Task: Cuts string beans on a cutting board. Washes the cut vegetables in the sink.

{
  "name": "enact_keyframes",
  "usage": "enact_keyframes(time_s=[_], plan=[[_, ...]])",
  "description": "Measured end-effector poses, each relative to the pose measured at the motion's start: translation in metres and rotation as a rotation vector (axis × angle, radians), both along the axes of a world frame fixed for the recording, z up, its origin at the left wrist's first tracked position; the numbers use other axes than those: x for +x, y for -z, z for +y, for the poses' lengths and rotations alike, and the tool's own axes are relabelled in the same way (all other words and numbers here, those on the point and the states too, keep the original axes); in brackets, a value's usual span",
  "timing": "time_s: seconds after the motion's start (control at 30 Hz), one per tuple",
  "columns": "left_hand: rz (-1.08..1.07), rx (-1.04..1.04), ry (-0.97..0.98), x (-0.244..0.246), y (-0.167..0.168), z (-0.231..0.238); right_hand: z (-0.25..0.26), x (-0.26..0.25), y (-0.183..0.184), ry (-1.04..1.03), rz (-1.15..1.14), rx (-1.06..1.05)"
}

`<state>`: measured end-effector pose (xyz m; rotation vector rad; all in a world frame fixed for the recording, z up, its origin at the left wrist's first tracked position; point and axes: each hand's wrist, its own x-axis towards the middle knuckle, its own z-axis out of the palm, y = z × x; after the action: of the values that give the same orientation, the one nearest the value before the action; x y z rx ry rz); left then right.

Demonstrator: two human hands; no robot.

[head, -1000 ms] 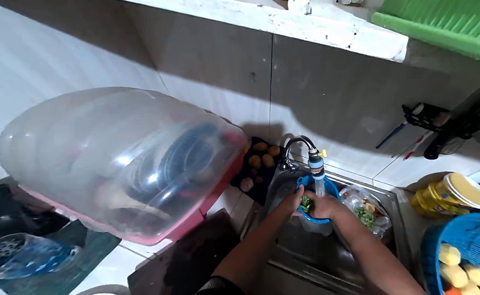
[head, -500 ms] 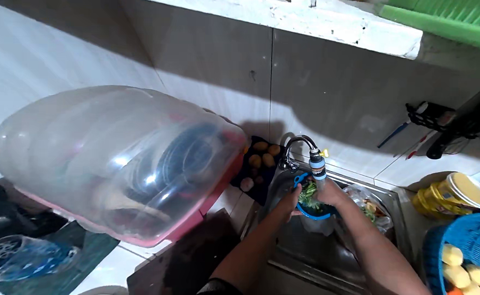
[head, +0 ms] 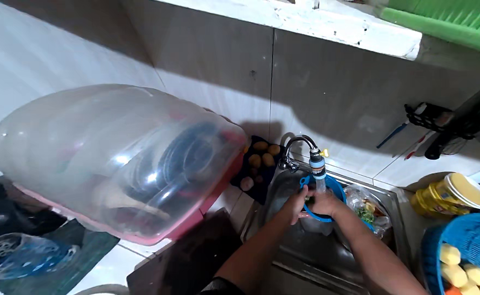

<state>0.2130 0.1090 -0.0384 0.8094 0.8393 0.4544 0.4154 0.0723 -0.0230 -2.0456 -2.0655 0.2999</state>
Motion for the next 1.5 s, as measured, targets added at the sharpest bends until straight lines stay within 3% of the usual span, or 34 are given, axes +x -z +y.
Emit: enact_keyframes(time_s=[0.23, 0.3, 0.43, 0.53, 0.87, 1.03, 1.13, 1.27, 1.33, 1.4, 1.5], plan=[[0.161, 0.135, -0.089, -0.014, -0.003, 0.017, 0.003, 0.015, -0.01, -0.098, -0.094, -0.311], [0.148, 0.135, -0.095, -0.013, -0.013, 0.011, 0.006, 0.013, -0.002, -0.042, -0.157, -0.237], [0.098, 0.121, -0.086, -0.011, -0.017, 0.002, 0.013, 0.007, 0.027, 0.096, -0.21, 0.124], [0.052, 0.089, -0.074, -0.005, -0.007, -0.006, 0.021, 0.002, 0.033, 0.19, -0.264, 0.195], [0.083, 0.021, -0.084, -0.016, 0.008, 0.007, 0.02, 0.023, -0.065, 0.107, 0.132, -0.06], [0.072, 0.031, -0.067, -0.017, 0.008, 0.007, 0.02, 0.026, -0.084, 0.068, 0.239, -0.14], [0.029, 0.029, -0.037, -0.015, -0.005, 0.0, 0.019, 0.019, -0.07, 0.035, 0.215, -0.132], [-0.01, 0.002, -0.016, -0.007, -0.009, -0.008, 0.01, -0.002, -0.013, 0.081, -0.016, 0.079], [0.031, 0.029, -0.018, -0.007, -0.004, -0.006, 0.001, -0.002, 0.005, 0.026, -0.005, 0.016], [0.083, 0.077, -0.015, -0.014, -0.005, -0.004, -0.003, 0.008, 0.011, -0.085, 0.036, -0.185], [0.121, 0.138, -0.015, -0.023, -0.001, 0.008, -0.001, 0.019, -0.005, -0.199, 0.006, -0.484]])
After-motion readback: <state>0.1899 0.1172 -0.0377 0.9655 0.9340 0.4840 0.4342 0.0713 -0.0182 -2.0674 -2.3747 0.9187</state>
